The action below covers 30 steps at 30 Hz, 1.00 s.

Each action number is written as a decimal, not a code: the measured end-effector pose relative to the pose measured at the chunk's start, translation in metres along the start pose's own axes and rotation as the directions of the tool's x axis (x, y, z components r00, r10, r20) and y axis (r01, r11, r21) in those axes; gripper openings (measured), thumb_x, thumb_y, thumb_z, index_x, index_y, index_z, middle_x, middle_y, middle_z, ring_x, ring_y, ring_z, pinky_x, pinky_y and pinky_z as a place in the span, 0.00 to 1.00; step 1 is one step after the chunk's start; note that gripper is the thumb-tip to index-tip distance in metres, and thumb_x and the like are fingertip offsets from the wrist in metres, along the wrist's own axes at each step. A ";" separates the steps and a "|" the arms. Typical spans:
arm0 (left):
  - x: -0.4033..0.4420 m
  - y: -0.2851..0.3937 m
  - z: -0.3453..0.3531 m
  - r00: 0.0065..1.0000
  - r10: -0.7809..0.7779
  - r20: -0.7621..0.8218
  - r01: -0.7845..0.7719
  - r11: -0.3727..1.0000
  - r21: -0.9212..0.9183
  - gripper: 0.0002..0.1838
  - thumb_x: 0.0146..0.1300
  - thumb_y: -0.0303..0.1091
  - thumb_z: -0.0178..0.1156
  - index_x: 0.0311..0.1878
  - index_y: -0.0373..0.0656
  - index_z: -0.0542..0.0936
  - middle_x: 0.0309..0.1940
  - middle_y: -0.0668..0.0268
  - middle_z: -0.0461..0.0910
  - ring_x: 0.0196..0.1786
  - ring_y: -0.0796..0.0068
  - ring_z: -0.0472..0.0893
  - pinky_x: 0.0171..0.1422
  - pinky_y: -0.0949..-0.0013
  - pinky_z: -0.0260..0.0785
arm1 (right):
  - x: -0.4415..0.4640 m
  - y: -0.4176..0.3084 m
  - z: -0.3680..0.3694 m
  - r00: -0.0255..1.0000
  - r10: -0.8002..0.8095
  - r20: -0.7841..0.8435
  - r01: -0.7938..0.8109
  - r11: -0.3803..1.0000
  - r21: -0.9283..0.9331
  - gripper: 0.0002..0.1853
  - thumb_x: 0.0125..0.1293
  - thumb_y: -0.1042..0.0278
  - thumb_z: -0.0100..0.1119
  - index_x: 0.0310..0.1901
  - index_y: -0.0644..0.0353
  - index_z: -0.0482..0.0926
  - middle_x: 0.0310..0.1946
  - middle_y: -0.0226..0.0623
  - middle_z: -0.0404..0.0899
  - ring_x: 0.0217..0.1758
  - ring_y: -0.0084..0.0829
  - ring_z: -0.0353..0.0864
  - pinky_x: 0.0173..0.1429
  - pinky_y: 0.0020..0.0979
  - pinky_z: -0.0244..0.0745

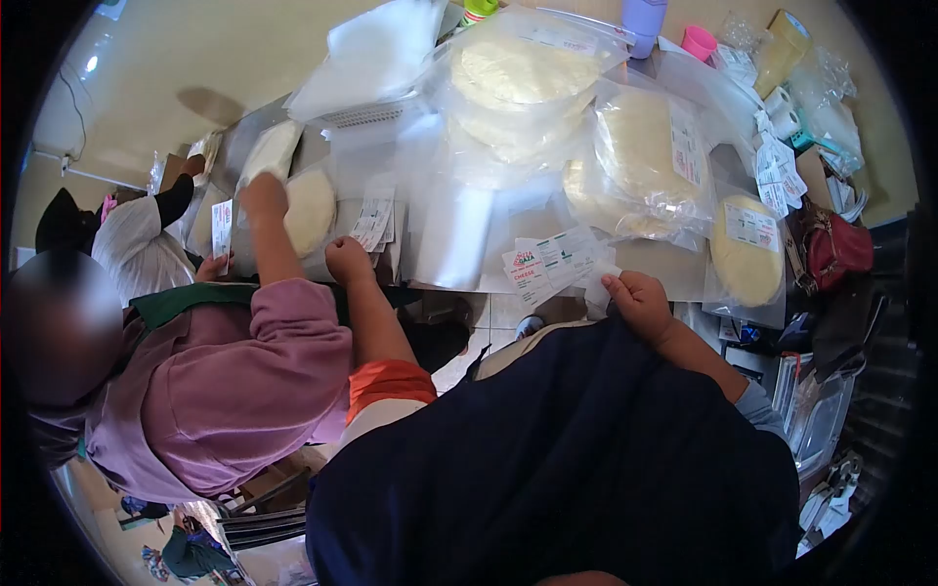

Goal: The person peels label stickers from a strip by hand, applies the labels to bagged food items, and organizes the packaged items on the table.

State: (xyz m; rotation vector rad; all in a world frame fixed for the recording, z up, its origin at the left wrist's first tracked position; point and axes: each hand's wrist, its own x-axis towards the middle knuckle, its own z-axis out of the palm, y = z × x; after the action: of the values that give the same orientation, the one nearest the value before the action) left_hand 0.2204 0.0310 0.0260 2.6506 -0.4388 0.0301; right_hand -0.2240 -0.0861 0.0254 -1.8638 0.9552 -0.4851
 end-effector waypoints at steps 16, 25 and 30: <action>-0.060 -0.011 0.044 0.897 0.265 -0.354 -0.187 0.953 0.239 0.23 0.50 0.38 0.66 0.48 0.41 0.72 0.48 0.52 0.68 0.50 0.52 0.69 0.52 0.54 0.62 | 0.001 0.003 0.003 0.997 -0.026 0.068 0.030 0.997 -0.064 0.20 0.64 0.59 0.55 0.20 0.66 0.72 0.17 0.47 0.71 0.19 0.36 0.70 0.27 0.36 0.64; -0.067 0.057 -0.050 0.804 -0.286 -0.521 -0.318 0.535 -0.783 0.29 0.56 0.27 0.63 0.59 0.42 0.61 0.37 0.68 0.66 0.39 0.78 0.67 0.43 0.74 0.63 | 0.009 0.019 0.008 0.992 -0.050 0.116 0.054 0.998 -0.029 0.20 0.63 0.59 0.57 0.20 0.66 0.72 0.15 0.46 0.71 0.17 0.34 0.69 0.25 0.35 0.63; -0.068 0.050 -0.081 0.795 -0.306 -0.524 -0.445 0.293 -0.846 0.26 0.59 0.24 0.59 0.59 0.40 0.61 0.35 0.72 0.63 0.34 0.83 0.66 0.40 0.78 0.62 | 0.012 0.004 0.008 0.994 -0.033 0.106 0.031 0.999 0.024 0.20 0.63 0.58 0.56 0.19 0.65 0.73 0.15 0.43 0.73 0.19 0.34 0.71 0.27 0.36 0.65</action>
State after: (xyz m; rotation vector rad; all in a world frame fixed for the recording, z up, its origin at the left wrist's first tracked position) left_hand 0.1447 0.0445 0.1139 1.2194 -0.2106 0.4933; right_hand -0.2126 -0.0922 0.0172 -1.8680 0.8475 -0.4101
